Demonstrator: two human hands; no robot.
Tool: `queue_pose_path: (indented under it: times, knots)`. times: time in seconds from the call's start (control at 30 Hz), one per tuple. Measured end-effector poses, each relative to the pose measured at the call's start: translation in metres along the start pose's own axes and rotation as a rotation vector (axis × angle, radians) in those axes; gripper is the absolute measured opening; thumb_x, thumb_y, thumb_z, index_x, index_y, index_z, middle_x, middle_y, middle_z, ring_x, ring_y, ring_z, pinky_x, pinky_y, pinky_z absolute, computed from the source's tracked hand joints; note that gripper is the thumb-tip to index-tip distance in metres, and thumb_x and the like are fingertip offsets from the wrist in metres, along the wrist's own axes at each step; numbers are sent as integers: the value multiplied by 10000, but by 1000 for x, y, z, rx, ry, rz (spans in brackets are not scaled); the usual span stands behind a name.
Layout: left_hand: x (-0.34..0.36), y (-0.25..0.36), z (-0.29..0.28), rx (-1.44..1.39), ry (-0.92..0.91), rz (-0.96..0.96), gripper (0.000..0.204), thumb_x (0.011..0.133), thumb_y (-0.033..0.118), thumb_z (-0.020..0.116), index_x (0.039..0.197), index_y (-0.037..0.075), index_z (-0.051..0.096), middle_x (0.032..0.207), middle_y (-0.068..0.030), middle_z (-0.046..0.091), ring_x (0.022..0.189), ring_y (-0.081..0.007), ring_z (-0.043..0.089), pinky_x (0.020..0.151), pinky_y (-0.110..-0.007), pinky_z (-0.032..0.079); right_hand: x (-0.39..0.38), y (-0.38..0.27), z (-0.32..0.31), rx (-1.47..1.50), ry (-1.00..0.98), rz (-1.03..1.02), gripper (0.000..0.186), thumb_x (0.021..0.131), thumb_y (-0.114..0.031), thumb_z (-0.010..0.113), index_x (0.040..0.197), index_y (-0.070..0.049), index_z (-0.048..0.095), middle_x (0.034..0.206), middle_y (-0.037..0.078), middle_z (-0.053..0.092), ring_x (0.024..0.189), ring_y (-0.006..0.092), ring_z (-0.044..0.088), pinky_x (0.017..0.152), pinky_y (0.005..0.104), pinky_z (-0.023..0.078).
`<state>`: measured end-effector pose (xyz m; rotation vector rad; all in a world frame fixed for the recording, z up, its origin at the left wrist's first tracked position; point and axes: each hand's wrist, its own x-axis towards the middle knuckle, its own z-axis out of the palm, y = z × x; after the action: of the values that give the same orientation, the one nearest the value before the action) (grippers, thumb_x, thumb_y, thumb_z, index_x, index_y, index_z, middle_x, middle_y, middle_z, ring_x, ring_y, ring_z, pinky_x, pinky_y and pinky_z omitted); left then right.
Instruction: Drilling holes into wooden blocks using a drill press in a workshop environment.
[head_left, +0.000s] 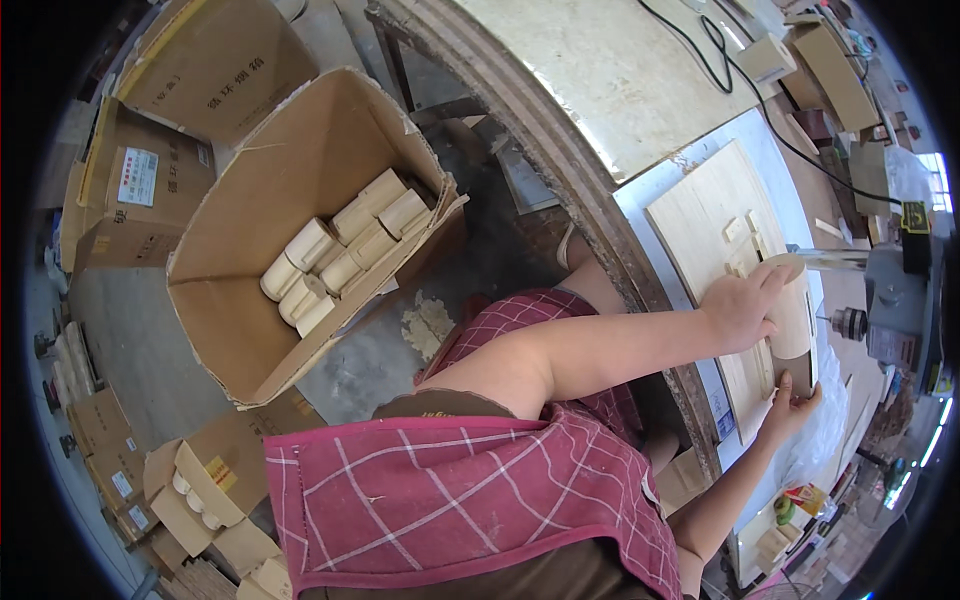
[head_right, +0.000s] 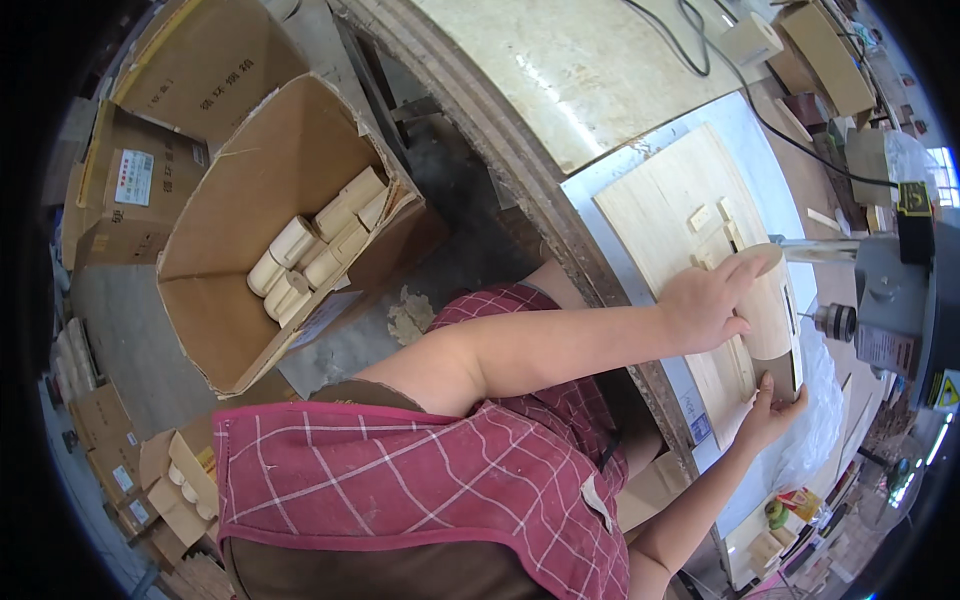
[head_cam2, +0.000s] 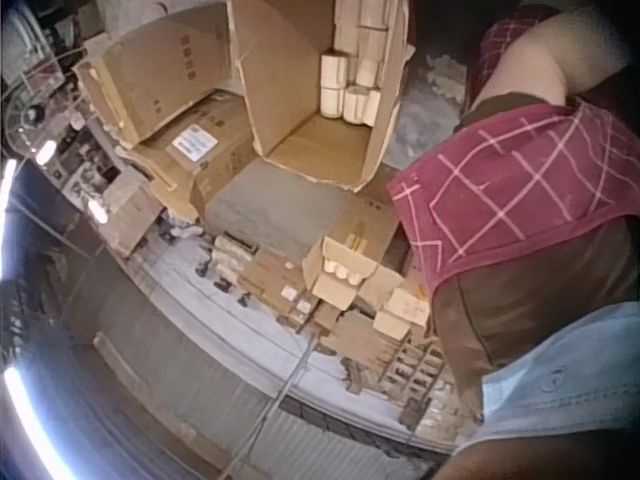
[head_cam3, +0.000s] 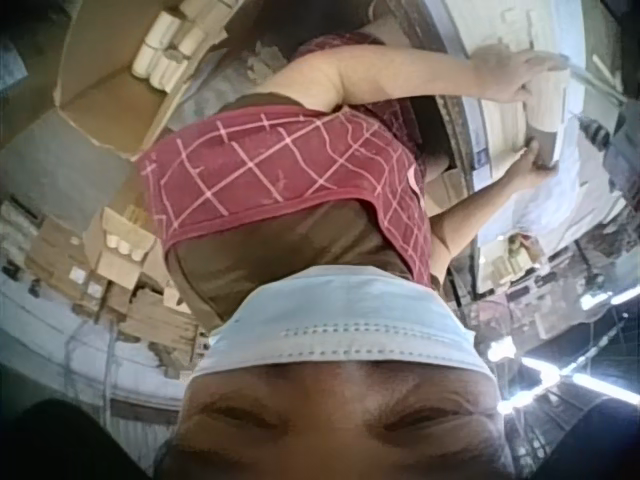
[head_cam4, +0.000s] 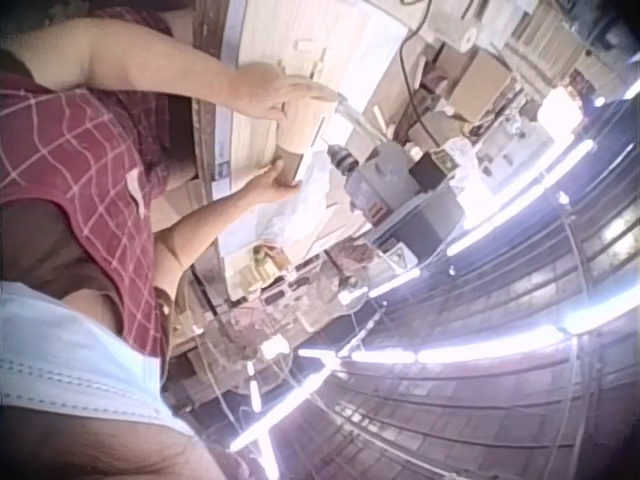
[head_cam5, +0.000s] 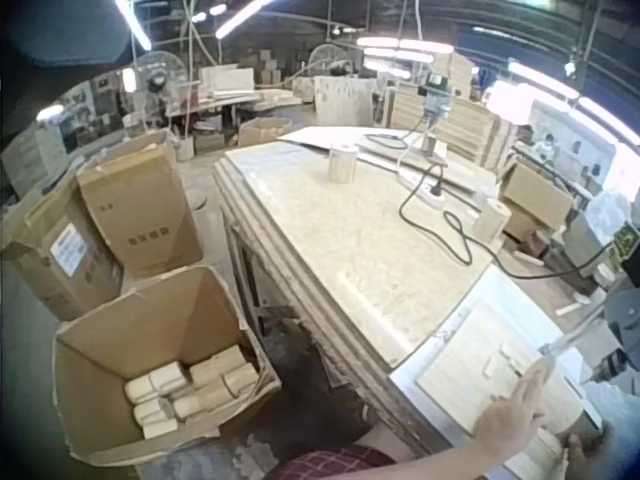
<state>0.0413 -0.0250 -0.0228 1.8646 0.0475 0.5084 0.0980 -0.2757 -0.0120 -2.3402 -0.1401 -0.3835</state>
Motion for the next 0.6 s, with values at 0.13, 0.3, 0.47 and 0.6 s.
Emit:
queue_pose_path:
  times: [0.13,0.3,0.47,0.6]
  knots:
    - [4,-4,-4,-9,50,15,794,679,254,713,1295,-11,288,1204,-181,442,781,-313,613,632,-382,500,13,2,6,-94,7,-35,576,800,-141,688,1249,8,359,963,105,551,784,139,538,621,243,444]
    - [8,-7,-11,72,-25,45,795,688,264,707,1299,-27,290,1185,-181,439,764,-293,617,629,-362,505,12,-8,6,-102,21,-27,597,794,-133,693,1260,11,350,979,115,546,825,159,542,670,255,457]
    - [6,-3,-17,59,-6,44,840,669,273,719,1318,-27,278,1144,-165,448,746,-270,612,592,-342,505,10,-13,9,-73,20,-10,617,795,-126,690,1278,3,329,999,122,552,856,174,556,703,274,471]
    - [5,-4,-11,80,58,55,872,647,277,733,1333,-2,272,1105,-143,453,729,-260,600,569,-338,501,12,-5,9,-6,11,-26,620,799,-116,681,1288,-10,316,1007,122,552,853,175,558,698,277,475]
